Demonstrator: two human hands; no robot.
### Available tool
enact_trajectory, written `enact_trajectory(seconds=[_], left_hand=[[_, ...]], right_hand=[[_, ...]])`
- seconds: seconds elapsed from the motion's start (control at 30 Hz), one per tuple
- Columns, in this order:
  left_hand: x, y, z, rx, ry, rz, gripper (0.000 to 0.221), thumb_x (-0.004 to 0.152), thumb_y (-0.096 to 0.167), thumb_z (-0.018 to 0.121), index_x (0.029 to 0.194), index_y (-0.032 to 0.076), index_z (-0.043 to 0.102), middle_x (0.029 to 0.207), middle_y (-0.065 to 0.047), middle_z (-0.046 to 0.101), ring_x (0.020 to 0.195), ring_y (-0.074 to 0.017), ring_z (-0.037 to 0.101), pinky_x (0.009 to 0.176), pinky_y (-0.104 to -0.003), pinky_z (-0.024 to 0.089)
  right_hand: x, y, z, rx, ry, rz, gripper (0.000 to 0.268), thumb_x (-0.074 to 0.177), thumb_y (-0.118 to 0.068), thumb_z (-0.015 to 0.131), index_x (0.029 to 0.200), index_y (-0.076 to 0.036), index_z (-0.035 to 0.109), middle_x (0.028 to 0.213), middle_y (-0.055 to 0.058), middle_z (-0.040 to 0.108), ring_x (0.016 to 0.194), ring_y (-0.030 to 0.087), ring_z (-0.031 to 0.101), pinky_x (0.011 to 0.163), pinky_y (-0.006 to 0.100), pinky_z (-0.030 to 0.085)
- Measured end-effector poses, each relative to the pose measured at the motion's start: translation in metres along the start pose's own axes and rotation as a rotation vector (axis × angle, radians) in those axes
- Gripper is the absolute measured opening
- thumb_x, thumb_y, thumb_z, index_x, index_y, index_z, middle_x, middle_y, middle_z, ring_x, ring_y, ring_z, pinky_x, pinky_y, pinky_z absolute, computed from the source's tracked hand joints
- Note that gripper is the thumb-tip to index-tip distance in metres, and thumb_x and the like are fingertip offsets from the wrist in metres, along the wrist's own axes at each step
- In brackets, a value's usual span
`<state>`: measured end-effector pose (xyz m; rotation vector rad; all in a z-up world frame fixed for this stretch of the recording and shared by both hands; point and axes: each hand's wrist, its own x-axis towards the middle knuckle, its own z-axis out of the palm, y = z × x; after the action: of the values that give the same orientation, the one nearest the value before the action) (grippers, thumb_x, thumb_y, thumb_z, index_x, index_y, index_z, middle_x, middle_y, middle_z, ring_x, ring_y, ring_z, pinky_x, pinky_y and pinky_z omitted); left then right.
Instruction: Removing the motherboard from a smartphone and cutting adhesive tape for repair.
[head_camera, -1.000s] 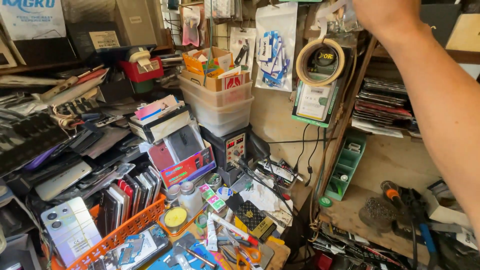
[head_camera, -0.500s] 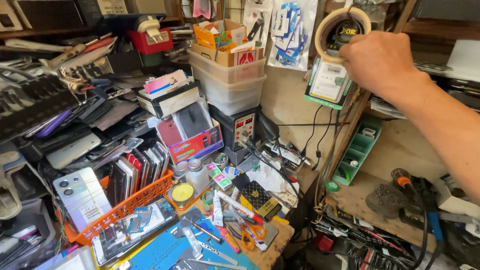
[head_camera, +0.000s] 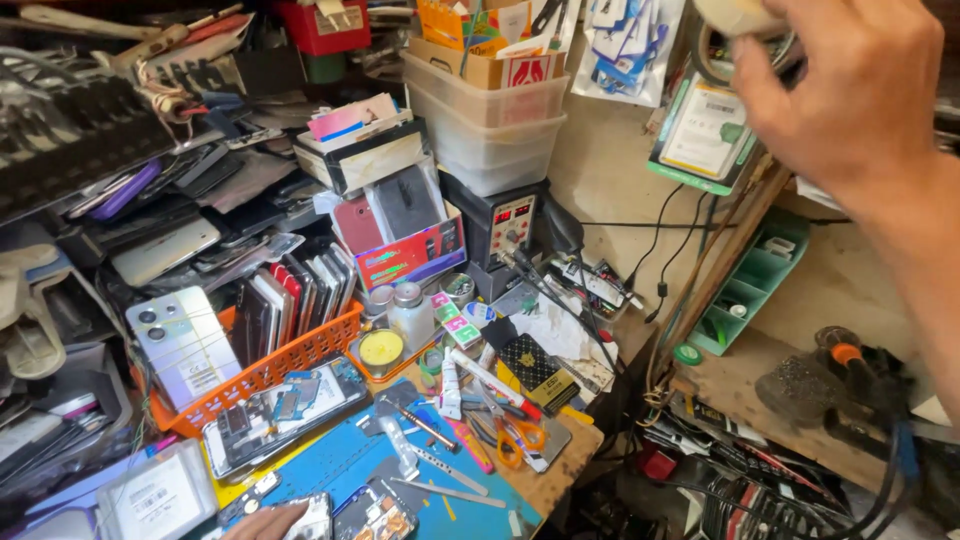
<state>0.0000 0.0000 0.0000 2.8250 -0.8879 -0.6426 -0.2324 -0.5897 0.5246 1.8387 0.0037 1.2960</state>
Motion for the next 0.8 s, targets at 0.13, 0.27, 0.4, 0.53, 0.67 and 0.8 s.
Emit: enact_trajectory(seconds=[0.13, 0.27, 0.4, 0.53, 0.67, 0.8], left_hand=[[-0.096, 0.111, -0.050, -0.334, 0.678, -0.071, 0.068, 0.066, 0.065, 0.081, 0.129, 0.042, 0.070, 0.129, 0.009, 0.074, 0.131, -0.0189, 0.063, 0.109, -0.045, 0.047], [-0.165, 0.173, -0.096, -0.593, 0.826, 0.149, 0.066, 0.079, 0.046, 0.077, 0.139, 0.021, 0.063, 0.136, -0.006, 0.068, 0.130, -0.0275, 0.058, 0.107, -0.047, 0.044], [-0.187, 0.186, -0.119, -0.692, 0.799, 0.495, 0.071, 0.092, 0.049, 0.064, 0.147, 0.006, 0.048, 0.148, -0.016, 0.055, 0.139, -0.0336, 0.051, 0.117, -0.050, 0.037], [-0.192, 0.194, -0.123, -0.631, 0.759, 0.644, 0.055, 0.098, 0.044, 0.061, 0.143, 0.012, 0.056, 0.149, -0.014, 0.056, 0.145, -0.0378, 0.047, 0.119, -0.055, 0.035], [-0.188, 0.193, -0.121, -0.623, 0.756, 0.629, 0.037, 0.099, 0.037, 0.058, 0.124, 0.011, 0.065, 0.124, -0.009, 0.072, 0.129, -0.0345, 0.061, 0.106, -0.050, 0.042], [-0.179, 0.188, -0.114, -0.625, 0.843, 0.600, 0.020, 0.098, 0.019, 0.063, 0.112, 0.005, 0.067, 0.107, -0.006, 0.074, 0.098, -0.0277, 0.067, 0.104, -0.046, 0.044]], right_hand=[[0.017, -0.110, -0.095, 0.870, -0.203, 0.038, 0.027, 0.093, -0.006, 0.076, 0.115, 0.009, 0.073, 0.102, 0.020, 0.072, 0.069, 0.023, 0.059, 0.066, 0.038, 0.052], [-0.007, -0.212, -0.118, 1.438, -0.564, 0.009, 0.038, 0.079, -0.023, 0.074, 0.114, -0.008, 0.074, 0.108, 0.006, 0.078, 0.082, 0.014, 0.072, 0.053, 0.024, 0.059], [-0.022, -0.288, -0.125, 1.772, -0.706, -0.284, 0.026, 0.087, -0.027, 0.069, 0.110, -0.014, 0.071, 0.101, 0.006, 0.074, 0.090, 0.026, 0.071, 0.080, 0.039, 0.053], [-0.019, -0.317, -0.123, 1.838, -0.839, -0.423, 0.027, 0.084, -0.026, 0.065, 0.108, -0.017, 0.072, 0.090, 0.002, 0.069, 0.081, 0.023, 0.065, 0.072, 0.036, 0.048], [-0.025, -0.342, -0.122, 1.859, -0.911, -0.354, 0.034, 0.077, -0.029, 0.069, 0.109, -0.019, 0.070, 0.105, -0.003, 0.076, 0.093, 0.020, 0.073, 0.081, 0.037, 0.052], [-0.028, -0.359, -0.131, 1.937, -0.664, -0.136, 0.033, 0.082, -0.013, 0.074, 0.115, -0.014, 0.068, 0.118, 0.005, 0.065, 0.096, 0.018, 0.065, 0.084, 0.031, 0.053]])
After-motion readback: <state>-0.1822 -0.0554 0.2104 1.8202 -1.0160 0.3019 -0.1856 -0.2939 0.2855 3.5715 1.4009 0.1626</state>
